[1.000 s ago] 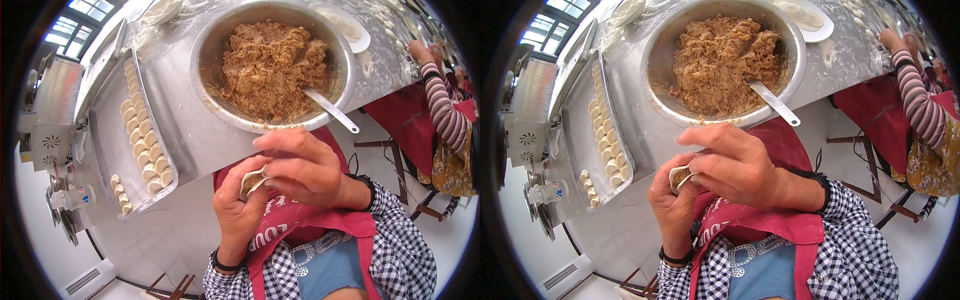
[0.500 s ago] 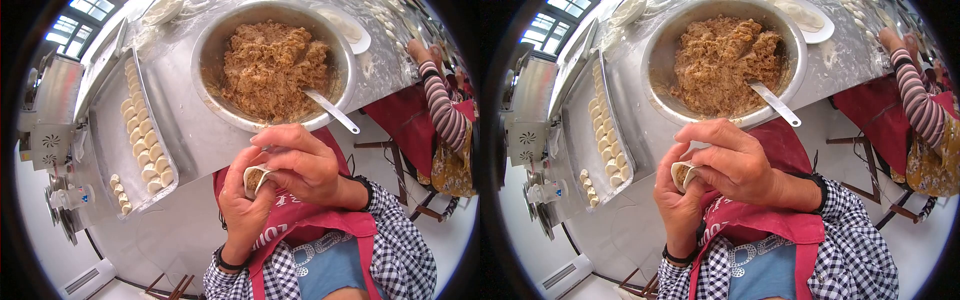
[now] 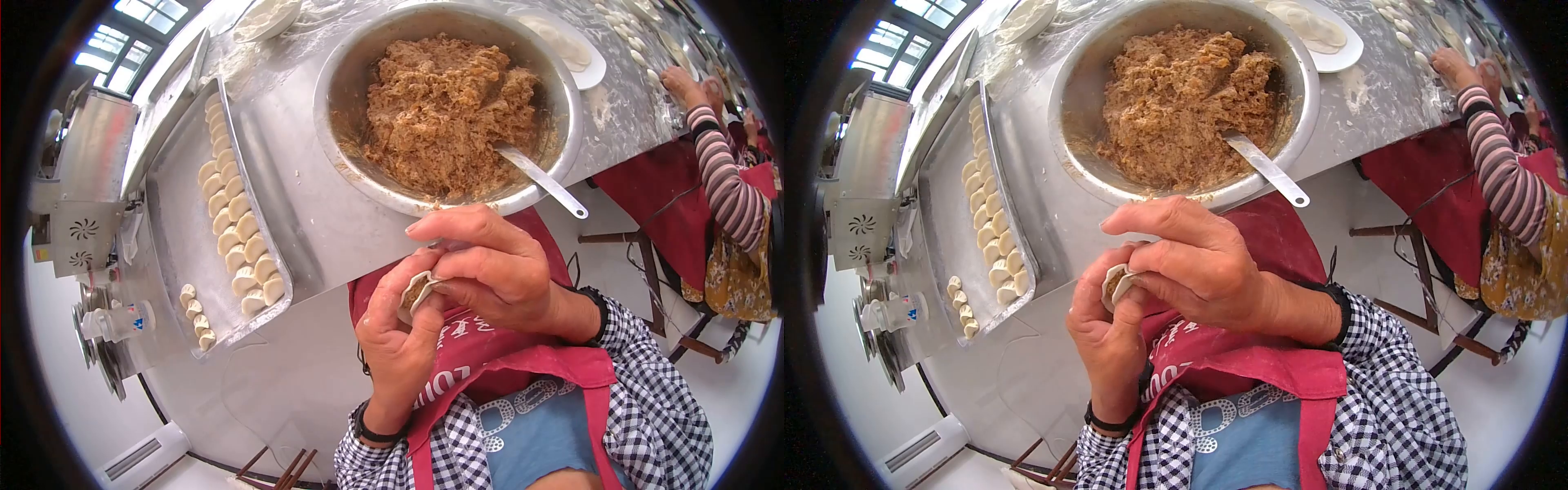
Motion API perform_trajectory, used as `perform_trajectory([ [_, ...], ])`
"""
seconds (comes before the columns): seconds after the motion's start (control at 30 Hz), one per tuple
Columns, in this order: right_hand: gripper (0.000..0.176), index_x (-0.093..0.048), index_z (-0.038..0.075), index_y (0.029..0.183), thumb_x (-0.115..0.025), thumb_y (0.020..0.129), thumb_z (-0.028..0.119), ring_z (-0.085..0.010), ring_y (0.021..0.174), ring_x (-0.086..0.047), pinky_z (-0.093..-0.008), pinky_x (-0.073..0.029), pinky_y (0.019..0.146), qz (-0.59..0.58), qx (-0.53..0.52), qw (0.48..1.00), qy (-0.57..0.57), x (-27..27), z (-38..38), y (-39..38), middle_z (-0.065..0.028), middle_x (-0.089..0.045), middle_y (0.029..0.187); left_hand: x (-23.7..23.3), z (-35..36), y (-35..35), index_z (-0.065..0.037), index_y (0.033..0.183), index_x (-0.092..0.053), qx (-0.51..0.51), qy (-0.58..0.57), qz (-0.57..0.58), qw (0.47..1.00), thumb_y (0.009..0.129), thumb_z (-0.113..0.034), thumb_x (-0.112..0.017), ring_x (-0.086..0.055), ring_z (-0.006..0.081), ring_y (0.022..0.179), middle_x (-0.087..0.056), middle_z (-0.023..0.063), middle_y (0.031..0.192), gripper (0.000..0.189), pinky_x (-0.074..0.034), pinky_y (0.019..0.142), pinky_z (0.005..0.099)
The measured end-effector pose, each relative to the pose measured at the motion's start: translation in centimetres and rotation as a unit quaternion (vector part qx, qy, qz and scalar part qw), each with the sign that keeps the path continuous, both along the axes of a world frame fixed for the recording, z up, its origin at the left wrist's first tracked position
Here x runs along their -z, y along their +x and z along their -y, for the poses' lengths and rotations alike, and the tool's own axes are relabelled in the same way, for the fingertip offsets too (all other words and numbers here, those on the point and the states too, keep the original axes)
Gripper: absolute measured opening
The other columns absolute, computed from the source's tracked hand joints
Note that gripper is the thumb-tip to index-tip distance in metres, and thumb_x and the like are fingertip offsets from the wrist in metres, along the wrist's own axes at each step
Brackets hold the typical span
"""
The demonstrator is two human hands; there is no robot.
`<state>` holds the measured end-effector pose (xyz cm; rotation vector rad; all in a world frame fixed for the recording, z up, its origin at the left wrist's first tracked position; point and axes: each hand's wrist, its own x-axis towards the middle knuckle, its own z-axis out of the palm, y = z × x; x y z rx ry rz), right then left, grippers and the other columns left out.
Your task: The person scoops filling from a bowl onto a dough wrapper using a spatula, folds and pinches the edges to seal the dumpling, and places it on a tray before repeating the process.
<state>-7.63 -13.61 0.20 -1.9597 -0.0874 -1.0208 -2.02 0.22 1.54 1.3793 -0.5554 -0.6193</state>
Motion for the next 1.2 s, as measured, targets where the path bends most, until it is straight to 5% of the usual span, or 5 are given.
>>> perform_trajectory([
  [0.2, 0.019, -0.06, 0.002, 0.08, -0.072, 0.066, 0.006, -0.0252, 0.087, -0.059, -0.0319, -0.049, 0.07, -0.007, -0.003, 1.0, 0.03, 0.1, -0.1, 0.0, -0.0148, -0.059, 0.105, 0.4, -0.5, 0.1, 0.006, 0.118, -0.047, 0.004, 0.03, -0.044, 0.999, 0.083, 0.003, -0.052, -0.057, 0.0207, 0.1, -0.056, 0.0154, 0.111, 0.036, -0.051, 0.084, 0.031],
  [0.8, 0.017, -0.06, 0.003, 0.079, -0.072, 0.067, 0.004, -0.0234, 0.086, -0.06, -0.0304, -0.049, 0.069, 0.003, -0.013, 0.997, 0.077, 0.1, -0.3, 0.1, -0.0137, -0.061, 0.101, 0.3, -0.1, 0.5, 0.006, 0.117, -0.047, 0.037, -0.115, -0.253, 0.96, 0.083, 0.0, -0.057, -0.054, 0.0181, 0.105, -0.054, 0.0138, 0.114, 0.037, -0.045, 0.089, 0.0275],
  [0.93, 0.016, -0.061, 0.003, 0.079, -0.072, 0.067, 0.007, -0.0234, 0.086, -0.061, -0.0306, -0.049, 0.07, 0.004, -0.02, 0.997, 0.079, 0.6, -0.3, 0.2, -0.0134, -0.061, 0.1, 0.4, -0.2, 0.2, 0.007, 0.118, -0.048, 0.024, -0.114, -0.241, 0.963, 0.083, 0.0, -0.056, -0.055, 0.0182, 0.104, -0.055, 0.0146, 0.114, 0.037, -0.045, 0.09, 0.0281],
  [1.1, 0.016, -0.061, 0.004, 0.077, -0.072, 0.067, 0.008, -0.0233, 0.086, -0.06, -0.0313, -0.049, 0.071, 0.015, -0.04, 0.999, 0.021, 0.9, 0.5, 0.2, -0.0124, -0.061, 0.1, 0.4, -0.1, 0.1, 0.006, 0.123, -0.046, 0.024, -0.028, -0.058, 0.998, 0.084, 0.003, -0.055, -0.054, 0.0183, 0.107, -0.057, 0.0134, 0.115, 0.04, -0.043, 0.091, 0.0278],
  [1.2, 0.018, -0.061, 0.004, 0.077, -0.073, 0.065, 0.009, -0.0237, 0.087, -0.059, -0.0316, -0.049, 0.071, 0.016, -0.04, 0.999, 0.005, 0.8, 0.6, 0.2, -0.0127, -0.06, 0.101, 0.3, -0.3, 0.4, 0.005, 0.122, -0.047, 0.045, -0.029, -0.086, 0.995, 0.084, 0.003, -0.055, -0.054, 0.0181, 0.107, -0.056, 0.0122, 0.117, 0.04, -0.043, 0.092, 0.0279],
])
